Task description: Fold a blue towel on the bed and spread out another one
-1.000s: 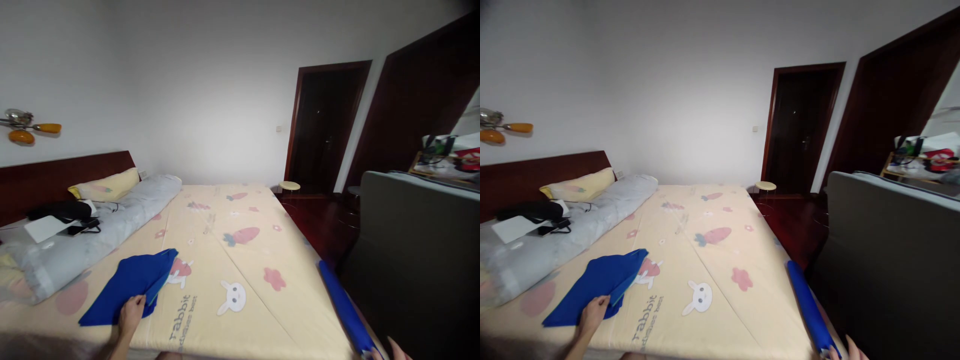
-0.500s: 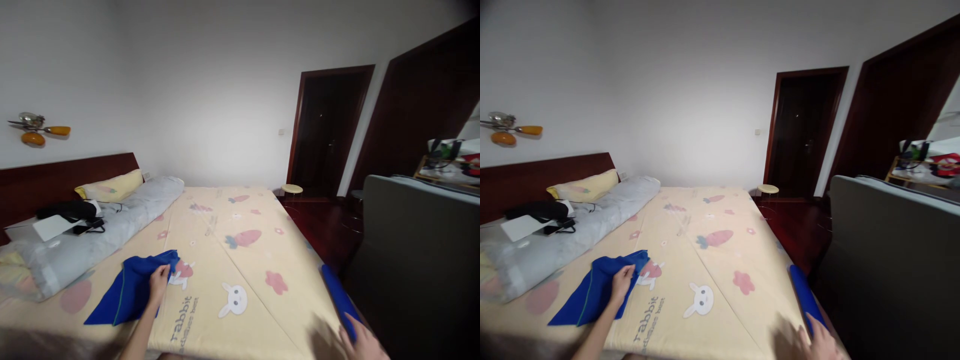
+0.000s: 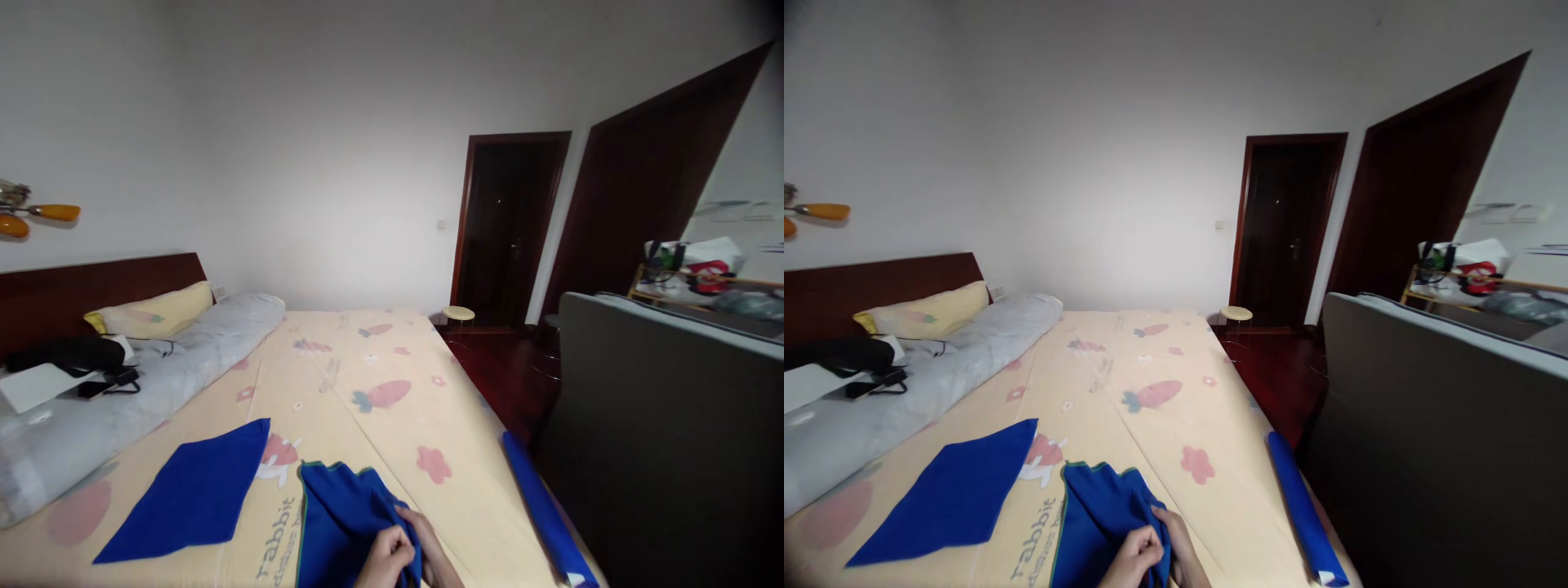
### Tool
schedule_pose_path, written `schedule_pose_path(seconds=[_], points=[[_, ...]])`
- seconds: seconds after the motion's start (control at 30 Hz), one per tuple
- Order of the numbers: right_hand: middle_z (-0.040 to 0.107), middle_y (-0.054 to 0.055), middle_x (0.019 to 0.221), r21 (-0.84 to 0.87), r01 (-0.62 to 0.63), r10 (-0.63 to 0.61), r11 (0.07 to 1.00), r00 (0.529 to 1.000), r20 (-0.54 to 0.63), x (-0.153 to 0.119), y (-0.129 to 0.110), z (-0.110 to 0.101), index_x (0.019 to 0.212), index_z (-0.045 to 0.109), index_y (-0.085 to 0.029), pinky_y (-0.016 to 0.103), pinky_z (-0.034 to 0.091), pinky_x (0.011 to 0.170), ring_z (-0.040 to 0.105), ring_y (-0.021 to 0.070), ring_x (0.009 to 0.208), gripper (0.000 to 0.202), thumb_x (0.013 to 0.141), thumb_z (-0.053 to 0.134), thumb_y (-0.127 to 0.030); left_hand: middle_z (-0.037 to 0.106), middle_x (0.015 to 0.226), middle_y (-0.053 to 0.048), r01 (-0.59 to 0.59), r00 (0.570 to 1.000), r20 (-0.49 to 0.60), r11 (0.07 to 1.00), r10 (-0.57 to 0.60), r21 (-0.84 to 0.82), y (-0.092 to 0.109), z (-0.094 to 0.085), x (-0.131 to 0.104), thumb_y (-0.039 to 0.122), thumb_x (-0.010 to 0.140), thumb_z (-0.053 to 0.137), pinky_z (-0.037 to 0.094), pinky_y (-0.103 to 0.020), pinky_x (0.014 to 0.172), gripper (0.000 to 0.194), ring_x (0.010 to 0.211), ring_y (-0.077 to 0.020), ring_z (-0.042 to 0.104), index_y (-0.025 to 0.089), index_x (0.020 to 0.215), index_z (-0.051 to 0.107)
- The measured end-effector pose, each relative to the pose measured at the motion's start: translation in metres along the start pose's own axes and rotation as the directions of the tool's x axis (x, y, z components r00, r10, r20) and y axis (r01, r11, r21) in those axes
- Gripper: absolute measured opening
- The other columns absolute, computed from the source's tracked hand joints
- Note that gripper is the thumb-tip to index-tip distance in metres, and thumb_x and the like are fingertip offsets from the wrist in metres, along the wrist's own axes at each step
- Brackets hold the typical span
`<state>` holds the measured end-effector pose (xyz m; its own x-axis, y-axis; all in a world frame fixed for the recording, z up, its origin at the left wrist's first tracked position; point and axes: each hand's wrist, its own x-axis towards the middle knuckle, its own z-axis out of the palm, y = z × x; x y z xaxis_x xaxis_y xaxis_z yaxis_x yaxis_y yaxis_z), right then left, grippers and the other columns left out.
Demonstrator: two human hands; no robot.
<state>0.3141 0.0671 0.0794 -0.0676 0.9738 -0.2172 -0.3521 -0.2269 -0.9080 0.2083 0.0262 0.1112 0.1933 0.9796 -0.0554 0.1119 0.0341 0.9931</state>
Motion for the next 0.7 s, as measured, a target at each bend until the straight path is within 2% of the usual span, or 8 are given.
schedule_pose_path(seconds=[0.1, 0.2, 0.27, 0.33, 0.4, 0.47, 0.57, 0.7], points=[[0.072, 0.003, 0.074, -0.065, 0.101, -0.107, 0.993, 0.988, -0.109, 0.012, -0.014, -0.011, 0.077, 0.066, -0.020, 0.035, 0.052, 0.072, 0.066, 0.0228, 0.075, 0.036, 0.056, 0.073, -0.048, 0.052, 0.056, 0.004, 0.083, 0.994, 0.069, 0.996, -0.080, -0.042, -0.006, -0.019, -0.010, 0.042, 0.070, 0.066, 0.035, -0.029, 0.052, 0.021, 0.053, -0.0121, 0.048, 0.025, 0.062, 0.058], [0.072, 0.005, 0.104, -0.121, 0.212, -0.231, 0.970, 0.957, -0.175, 0.019, -0.038, -0.009, 0.099, 0.067, -0.022, 0.037, 0.046, 0.095, 0.061, 0.0266, 0.107, 0.049, 0.058, 0.073, -0.049, 0.059, 0.064, 0.002, 0.081, 0.997, 0.022, 0.994, -0.080, -0.069, -0.003, -0.044, -0.006, 0.053, 0.070, 0.063, 0.029, -0.025, 0.048, 0.031, 0.051, -0.0095, 0.050, 0.022, 0.074, 0.061], [0.068, 0.008, 0.119, -0.194, 0.300, -0.327, 0.934, 0.937, -0.126, 0.016, -0.050, 0.001, 0.108, 0.066, -0.022, 0.038, 0.040, 0.105, 0.055, 0.0269, 0.120, 0.051, 0.065, 0.070, -0.048, 0.061, 0.069, 0.001, 0.058, 0.996, -0.057, 0.993, -0.065, -0.106, 0.001, -0.055, 0.001, 0.062, 0.069, 0.061, 0.030, -0.023, 0.048, 0.042, 0.055, -0.0095, 0.053, 0.021, 0.080, 0.062], [0.066, 0.009, 0.122, -0.303, 0.391, -0.398, 0.869, 0.917, 0.040, 0.009, -0.052, 0.012, 0.112, 0.066, -0.022, 0.041, 0.037, 0.108, 0.054, 0.0267, 0.121, 0.046, 0.072, 0.066, -0.046, 0.064, 0.077, -0.001, 0.042, 0.983, -0.170, 0.986, -0.070, -0.160, 0.002, -0.058, 0.007, 0.069, 0.068, 0.057, 0.035, -0.023, 0.049, 0.053, 0.062, -0.0118, 0.058, 0.022, 0.091, 0.062], [0.066, 0.010, 0.122, -0.391, 0.441, -0.372, 0.808, 0.896, 0.241, 0.001, -0.040, 0.020, 0.113, 0.066, -0.023, 0.043, 0.037, 0.108, 0.056, 0.0273, 0.118, 0.046, 0.072, 0.066, -0.043, 0.068, 0.089, -0.004, 0.041, 0.953, -0.289, 0.985, -0.090, -0.169, -0.005, -0.056, 0.012, 0.072, 0.068, 0.055, 0.043, -0.024, 0.055, 0.059, 0.075, -0.0158, 0.063, 0.023, 0.100, 0.060], [0.066, 0.009, 0.122, -0.431, 0.391, -0.266, 0.813, 0.908, 0.322, -0.006, -0.014, 0.021, 0.114, 0.066, -0.023, 0.045, 0.036, 0.108, 0.056, 0.0285, 0.117, 0.053, 0.064, 0.072, -0.040, 0.070, 0.097, -0.006, 0.054, 0.924, -0.372, 0.993, -0.091, -0.108, -0.021, -0.053, 0.014, 0.071, 0.065, 0.057, 0.050, -0.028, 0.070, 0.059, 0.088, -0.0199, 0.065, 0.023, 0.100, 0.060], [0.071, 0.007, 0.109, -0.397, 0.209, -0.136, 0.893, 0.969, 0.204, -0.010, 0.031, 0.013, 0.104, 0.068, -0.023, 0.044, 0.041, 0.100, 0.061, 0.0293, 0.107, 0.058, 0.049, 0.079, -0.039, 0.073, 0.088, -0.010, 0.097, 0.912, -0.396, 0.995, -0.104, -0.038, -0.049, -0.049, 0.011, 0.068, 0.054, 0.064, 0.051, -0.035, 0.084, 0.056, 0.090, -0.0261, 0.067, 0.021, 0.083, 0.061], [0.062, -0.002, 0.060, -0.277, 0.096, -0.072, 0.956, 0.993, 0.094, -0.008, 0.060, 0.004, 0.078, 0.067, -0.022, 0.035, 0.046, 0.066, 0.058, 0.0189, 0.061, 0.042, 0.048, 0.078, -0.050, 0.075, 0.089, -0.013, 0.162, 0.900, -0.408, 0.987, -0.155, -0.019, -0.074, -0.049, 0.002, 0.063, 0.052, 0.063, 0.049, -0.042, 0.091, 0.049, 0.095, -0.0327, 0.067, 0.022, 0.077, 0.062]])
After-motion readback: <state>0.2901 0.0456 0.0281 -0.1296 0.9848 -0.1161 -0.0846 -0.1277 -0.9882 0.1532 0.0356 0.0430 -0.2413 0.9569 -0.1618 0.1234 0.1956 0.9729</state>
